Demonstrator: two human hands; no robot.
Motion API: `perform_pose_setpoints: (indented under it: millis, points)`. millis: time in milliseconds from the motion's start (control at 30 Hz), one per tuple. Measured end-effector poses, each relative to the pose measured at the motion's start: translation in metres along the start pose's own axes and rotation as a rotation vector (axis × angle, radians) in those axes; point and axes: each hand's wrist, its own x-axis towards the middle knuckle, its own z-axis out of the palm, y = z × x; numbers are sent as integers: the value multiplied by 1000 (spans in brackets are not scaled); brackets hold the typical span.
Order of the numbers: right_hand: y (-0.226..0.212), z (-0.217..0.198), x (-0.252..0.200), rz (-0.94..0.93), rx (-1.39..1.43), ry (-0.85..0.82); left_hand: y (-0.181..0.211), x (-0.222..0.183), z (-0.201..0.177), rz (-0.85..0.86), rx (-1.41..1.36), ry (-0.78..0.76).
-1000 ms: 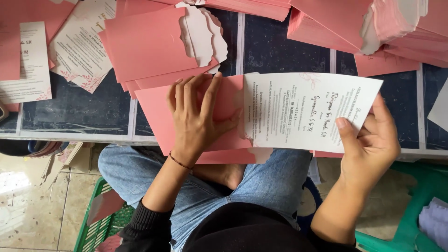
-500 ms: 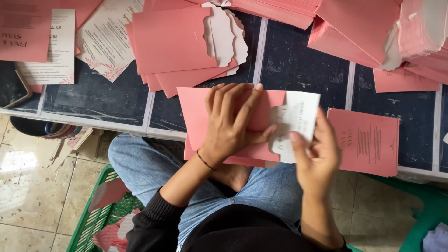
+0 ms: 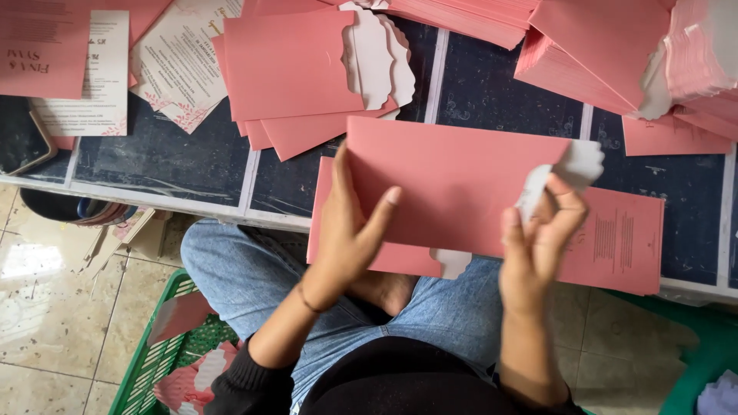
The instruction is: The person inserts white invitation cards into pink envelopes with a decorative cutout, then closes and stacks them. The person handles the envelopes and cards by hand, repeatedly picking, inserting, and stacking the finished units.
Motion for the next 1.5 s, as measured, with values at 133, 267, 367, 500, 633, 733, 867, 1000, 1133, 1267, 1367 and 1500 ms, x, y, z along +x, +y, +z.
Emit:
perform_pose_setpoints:
  millis: [133,267,367,500,633,733,867,1000,1133,1267,1367,1500]
  points:
    - [6,7,6,-59,36,-76,-43,0,7,19,-97,86]
    - [6,-34,30,5,-194,-219,-100,6,-23,-10,-125,185]
    - [15,-70,28,56,-948,-165,-104,31,-67,31,-169,278]
    - [81,-111,18,419,-1285,-192,-72,65,-100,90,-144,292]
    - [93,-110,8,541,-1379,-305,-127,88,-113,149,265,468]
    - [97,-106,10,510,-1440,-303,-86,79,-73,261,621,456]
    - [100,-111,7,457,-1464,-315,-47,39,3,326,846,-41]
    - [87,-125,6,490,-1326,-336,-61,8,47,368,976,-176]
    - [51,-127,10,386,-1177,-305,-66,6,53,429,980,-150]
    - [16,-145,7,43,-966,-58,-67,16,47,432,936,-56]
    - [-11,-150,-3,-162,-610,71,-57,22,39,436,890,-54]
    - [-11,-142,1,-191,-247,195,-38,22,35,443,816,-16]
